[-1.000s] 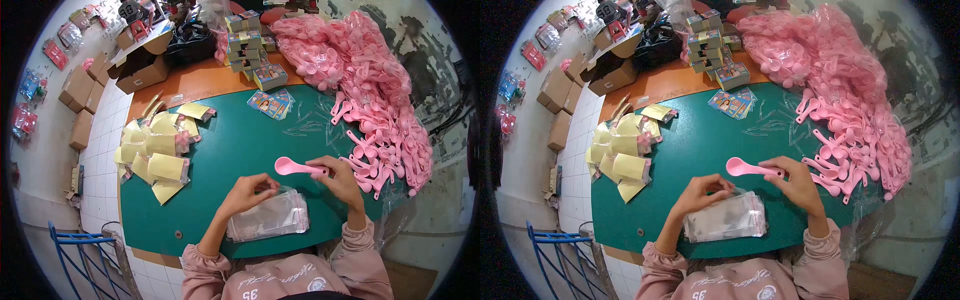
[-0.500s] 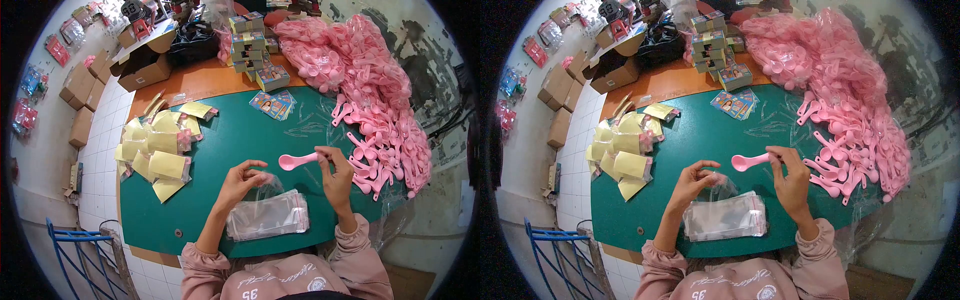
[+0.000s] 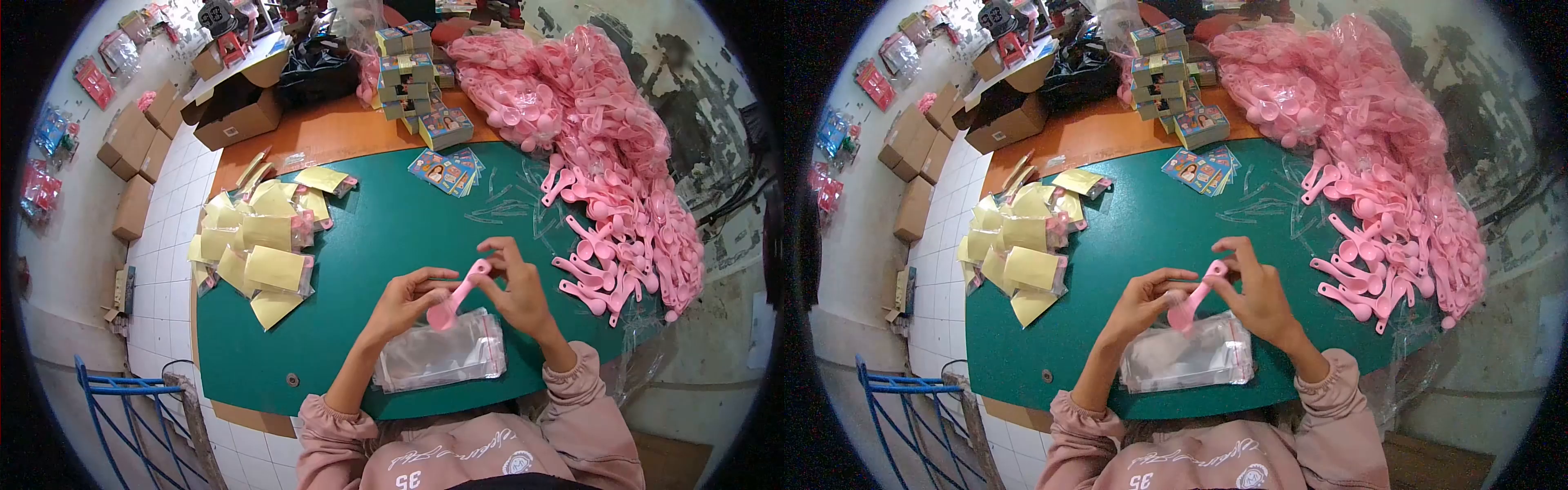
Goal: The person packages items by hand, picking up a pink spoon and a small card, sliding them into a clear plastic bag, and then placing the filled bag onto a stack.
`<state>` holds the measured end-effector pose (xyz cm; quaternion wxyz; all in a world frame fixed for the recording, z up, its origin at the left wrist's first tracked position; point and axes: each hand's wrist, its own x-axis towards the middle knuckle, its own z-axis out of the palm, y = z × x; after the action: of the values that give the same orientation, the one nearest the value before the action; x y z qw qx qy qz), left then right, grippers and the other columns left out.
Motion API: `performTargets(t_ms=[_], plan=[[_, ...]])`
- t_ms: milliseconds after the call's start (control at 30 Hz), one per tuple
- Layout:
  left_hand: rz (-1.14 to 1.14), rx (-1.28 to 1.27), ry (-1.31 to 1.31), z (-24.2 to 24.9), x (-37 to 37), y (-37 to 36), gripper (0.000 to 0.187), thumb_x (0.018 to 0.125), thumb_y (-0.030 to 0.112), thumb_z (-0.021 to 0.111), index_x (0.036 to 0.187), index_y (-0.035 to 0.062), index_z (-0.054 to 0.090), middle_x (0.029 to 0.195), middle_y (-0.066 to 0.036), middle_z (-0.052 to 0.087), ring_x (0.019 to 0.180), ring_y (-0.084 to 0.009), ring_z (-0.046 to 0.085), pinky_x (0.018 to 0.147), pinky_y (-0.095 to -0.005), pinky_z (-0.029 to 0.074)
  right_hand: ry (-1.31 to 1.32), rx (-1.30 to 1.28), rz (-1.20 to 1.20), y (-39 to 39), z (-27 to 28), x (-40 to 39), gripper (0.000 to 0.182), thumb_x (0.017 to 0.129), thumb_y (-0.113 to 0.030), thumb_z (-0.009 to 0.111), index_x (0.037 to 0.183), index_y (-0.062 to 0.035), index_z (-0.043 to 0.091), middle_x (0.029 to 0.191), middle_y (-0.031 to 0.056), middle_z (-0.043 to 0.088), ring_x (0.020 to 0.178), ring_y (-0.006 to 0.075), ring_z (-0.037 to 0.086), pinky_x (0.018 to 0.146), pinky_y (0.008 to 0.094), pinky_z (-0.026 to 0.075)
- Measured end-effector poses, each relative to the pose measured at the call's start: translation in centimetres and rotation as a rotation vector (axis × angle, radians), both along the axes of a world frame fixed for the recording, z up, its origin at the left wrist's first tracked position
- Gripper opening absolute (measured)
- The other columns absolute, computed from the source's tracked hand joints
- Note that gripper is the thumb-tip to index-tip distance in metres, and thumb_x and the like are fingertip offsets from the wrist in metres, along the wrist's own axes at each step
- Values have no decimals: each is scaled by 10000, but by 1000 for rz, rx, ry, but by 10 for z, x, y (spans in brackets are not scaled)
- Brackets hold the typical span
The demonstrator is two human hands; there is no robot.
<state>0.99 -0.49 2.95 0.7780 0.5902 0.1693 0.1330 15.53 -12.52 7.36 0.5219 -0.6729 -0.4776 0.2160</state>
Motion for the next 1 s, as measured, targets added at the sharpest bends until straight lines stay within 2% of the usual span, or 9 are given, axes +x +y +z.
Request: performTargets(t_ms=[167, 233, 333, 433, 600, 667, 800, 933, 1000], plan=[[135, -18, -37, 1, 1, 9, 295, 882, 177, 516, 1094, -26, 533, 949, -62, 614, 887, -101, 561, 776, -231, 448, 81, -4, -56, 14, -1, 12, 267, 777, -79, 631, 938, -8, 431, 747, 120, 617, 697, 144, 614, 621, 255, 480], [-152, 76, 262, -4, -7, 24, 304, 900, 229, 486, 1034, -29, 573, 898, -40, 614, 832, -81, 552, 738, -212, 447, 97, -15, -90, 16, 2, 18, 265, 775, -86, 637, 921, -10, 428, 735, 111, 617, 688, 128, 607, 616, 252, 478], [-159, 132, 254, 6, -2, 25, 305, 908, 218, 466, 1020, -47, 567, 919, -63, 606, 835, -103, 568, 750, -229, 461, 80, 29, -50, 21, 2, 19, 265, 778, -116, 646, 911, -3, 447, 742, 106, 617, 688, 103, 596, 601, 247, 476], [-119, 53, 193, 13, 2, 24, 306, 913, 212, 454, 1018, -55, 560, 928, -71, 601, 818, -114, 580, 735, -242, 481, 119, 57, 26, 26, -4, 20, 222, 793, -162, 635, 881, 7, 523, 761, 91, 622, 701, 126, 592, 623, 256, 474], [91, -151, 97, 7, 7, 20, 324, 923, 230, 428, 1078, -32, 539, 943, -90, 608, 829, -143, 592, 710, -281, 513, -340, 192, 332, 48, -26, 16, 336, 852, -369, 509, 843, -61, 644, 971, 92, 599, 846, 247, 550, 769, 332, 438], [123, -204, 100, 11, 6, 22, 338, 927, 236, 416, 1091, -38, 525, 960, -114, 600, 844, -155, 592, 710, -288, 519, -87, 94, 429, 71, -30, 43, 349, 853, -393, 486, 859, -83, 647, 1081, 100, 547, 956, 282, 511, 834, 344, 403], [134, -279, 75, 8, 5, 25, 367, 933, 247, 392, 1126, -49, 492, 993, -157, 588, 893, -187, 587, 741, -294, 510, -536, -81, -177, 142, -55, 104, 264, 792, -277, 574, 926, -54, 622, 1026, 148, 556, 985, 311, 507, 804, 384, 416], [108, -252, 51, 6, 3, 28, 361, 935, 233, 390, 1114, -58, 507, 1003, -162, 586, 896, -190, 593, 771, -274, 494, -692, -23, -255, 165, -94, 125, 236, 751, -192, 606, 923, -30, 602, 858, 139, 587, 816, 276, 557, 731, 353, 439], [119, -223, 57, 3, 3, 30, 362, 935, 229, 390, 1112, -67, 502, 999, -165, 589, 903, -199, 592, 770, -282, 494, -480, -17, -261, 159, -87, 126, 181, 738, -134, 599, 863, -6, 576, 802, 156, 590, 742, 303, 573, 682, 358, 451]])
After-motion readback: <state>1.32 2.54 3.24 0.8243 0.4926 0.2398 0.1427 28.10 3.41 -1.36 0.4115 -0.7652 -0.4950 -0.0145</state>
